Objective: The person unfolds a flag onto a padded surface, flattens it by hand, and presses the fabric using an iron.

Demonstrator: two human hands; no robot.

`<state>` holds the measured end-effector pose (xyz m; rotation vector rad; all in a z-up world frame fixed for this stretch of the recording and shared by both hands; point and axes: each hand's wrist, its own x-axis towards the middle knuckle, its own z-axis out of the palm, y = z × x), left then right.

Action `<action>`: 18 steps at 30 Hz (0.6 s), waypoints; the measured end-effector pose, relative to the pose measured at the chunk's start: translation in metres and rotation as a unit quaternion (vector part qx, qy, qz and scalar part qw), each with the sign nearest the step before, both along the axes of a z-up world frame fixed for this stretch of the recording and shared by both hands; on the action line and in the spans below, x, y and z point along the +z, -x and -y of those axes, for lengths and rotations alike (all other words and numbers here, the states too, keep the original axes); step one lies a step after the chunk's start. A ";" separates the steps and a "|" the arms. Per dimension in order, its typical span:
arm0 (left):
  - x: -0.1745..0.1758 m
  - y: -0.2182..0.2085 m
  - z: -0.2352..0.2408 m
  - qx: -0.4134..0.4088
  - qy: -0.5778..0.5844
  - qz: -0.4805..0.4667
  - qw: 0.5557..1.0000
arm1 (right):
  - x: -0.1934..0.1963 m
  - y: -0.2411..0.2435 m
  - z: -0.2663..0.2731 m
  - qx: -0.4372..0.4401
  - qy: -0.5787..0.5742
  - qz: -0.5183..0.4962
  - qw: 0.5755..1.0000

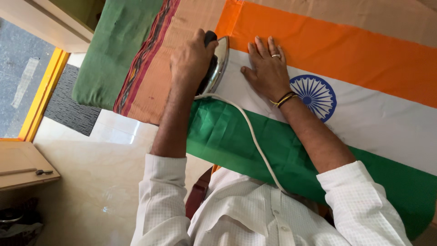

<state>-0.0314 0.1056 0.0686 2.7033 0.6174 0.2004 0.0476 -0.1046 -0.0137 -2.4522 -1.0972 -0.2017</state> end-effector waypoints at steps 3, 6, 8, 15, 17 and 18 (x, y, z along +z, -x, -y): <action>0.007 -0.006 -0.004 0.008 -0.007 0.012 1.000 | 0.003 -0.003 -0.002 -0.002 -0.004 0.006 1.000; 0.001 0.014 0.007 0.015 0.001 0.020 1.000 | -0.002 -0.001 0.002 0.003 0.001 -0.004 1.000; 0.004 0.031 0.016 0.011 0.002 0.003 1.000 | -0.002 -0.004 0.000 -0.001 0.000 -0.003 1.000; 0.016 0.046 -0.004 0.038 -0.025 -0.017 0.999 | -0.007 -0.006 -0.001 0.006 -0.007 0.000 1.000; 0.016 0.050 -0.005 0.028 -0.019 -0.017 0.999 | -0.008 -0.007 0.001 0.002 -0.007 0.003 1.000; 0.015 0.056 -0.003 0.029 -0.018 -0.019 0.999 | -0.010 -0.007 0.001 0.001 -0.003 -0.001 1.000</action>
